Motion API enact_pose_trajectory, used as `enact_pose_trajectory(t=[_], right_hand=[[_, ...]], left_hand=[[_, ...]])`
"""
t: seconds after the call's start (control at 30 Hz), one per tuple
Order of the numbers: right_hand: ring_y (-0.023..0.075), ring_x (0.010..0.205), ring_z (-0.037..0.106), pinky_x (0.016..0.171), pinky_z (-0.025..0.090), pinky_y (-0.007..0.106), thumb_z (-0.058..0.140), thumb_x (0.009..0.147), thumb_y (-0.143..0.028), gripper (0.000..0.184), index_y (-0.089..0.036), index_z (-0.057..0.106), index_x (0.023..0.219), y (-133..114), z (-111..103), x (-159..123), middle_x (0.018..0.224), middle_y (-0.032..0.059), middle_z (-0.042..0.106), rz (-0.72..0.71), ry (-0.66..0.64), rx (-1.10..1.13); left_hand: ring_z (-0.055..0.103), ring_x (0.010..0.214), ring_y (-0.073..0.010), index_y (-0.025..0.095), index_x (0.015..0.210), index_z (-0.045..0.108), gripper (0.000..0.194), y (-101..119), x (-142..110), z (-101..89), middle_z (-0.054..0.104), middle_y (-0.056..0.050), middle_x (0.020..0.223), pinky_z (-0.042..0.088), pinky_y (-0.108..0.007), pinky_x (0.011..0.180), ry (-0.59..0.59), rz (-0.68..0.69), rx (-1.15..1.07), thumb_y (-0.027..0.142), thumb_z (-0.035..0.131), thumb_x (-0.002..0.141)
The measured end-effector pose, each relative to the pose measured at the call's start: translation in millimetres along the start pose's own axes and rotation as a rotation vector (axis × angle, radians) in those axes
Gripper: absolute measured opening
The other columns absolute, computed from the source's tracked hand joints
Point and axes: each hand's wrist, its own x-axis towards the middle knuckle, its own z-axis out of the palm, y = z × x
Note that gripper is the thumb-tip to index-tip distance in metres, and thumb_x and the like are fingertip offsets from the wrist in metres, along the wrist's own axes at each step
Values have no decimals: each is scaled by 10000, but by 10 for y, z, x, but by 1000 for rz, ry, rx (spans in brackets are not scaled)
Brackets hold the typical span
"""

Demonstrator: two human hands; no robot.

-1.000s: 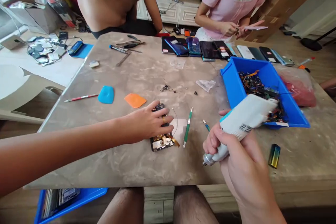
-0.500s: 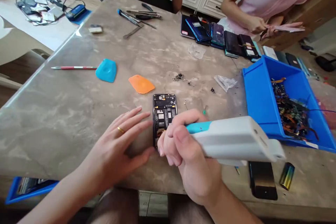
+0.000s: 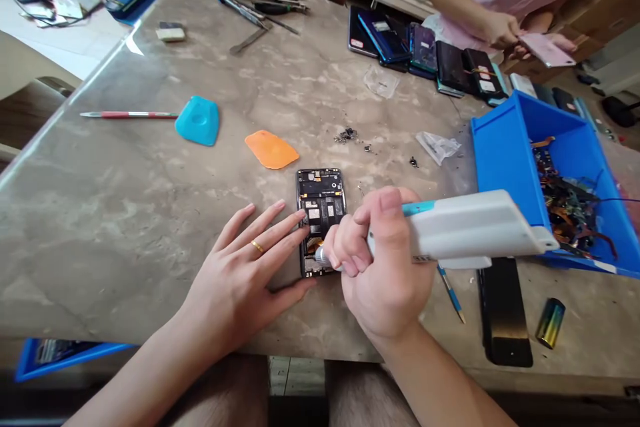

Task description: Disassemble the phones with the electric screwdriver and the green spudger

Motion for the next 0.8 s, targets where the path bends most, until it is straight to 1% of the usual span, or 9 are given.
enact_pose_trajectory(t=[0.1,0.3,0.47,0.8], right_hand=[[47,328,276,385,345,188,806,902,-475,416,-201,572,694,-10,-5,23,426,-118,318,-12,22,-12],[49,323,252,373,328,192,840,845,-532,470,-206,556,662,-34,6,66,401,-119,315,43,78,-18],[53,320,245,371,315,198,836,826,-485,442,-212,538,647,-27,20,68,394,-118,305,78,96,-37],[57,330,243,382,321,197,792,862,-460,403,-212,553,653,-32,-16,55,399,-117,309,81,82,-17]], left_hand=[[514,1473,-328,174,1334,648,418,-3,2,0,611,-30,1532,308,-551,1247,-2,-6,-5,479,570,1058],[505,1480,-322,183,1326,652,413,-7,2,7,623,-30,1520,308,-546,1250,-3,-6,-7,480,585,1047],[512,1474,-322,184,1315,656,398,-4,4,9,633,-28,1509,305,-537,1252,4,-7,-6,468,594,1042],[506,1479,-320,190,1317,656,401,2,-1,5,629,-26,1515,281,-525,1272,2,-12,-14,467,623,1028]])
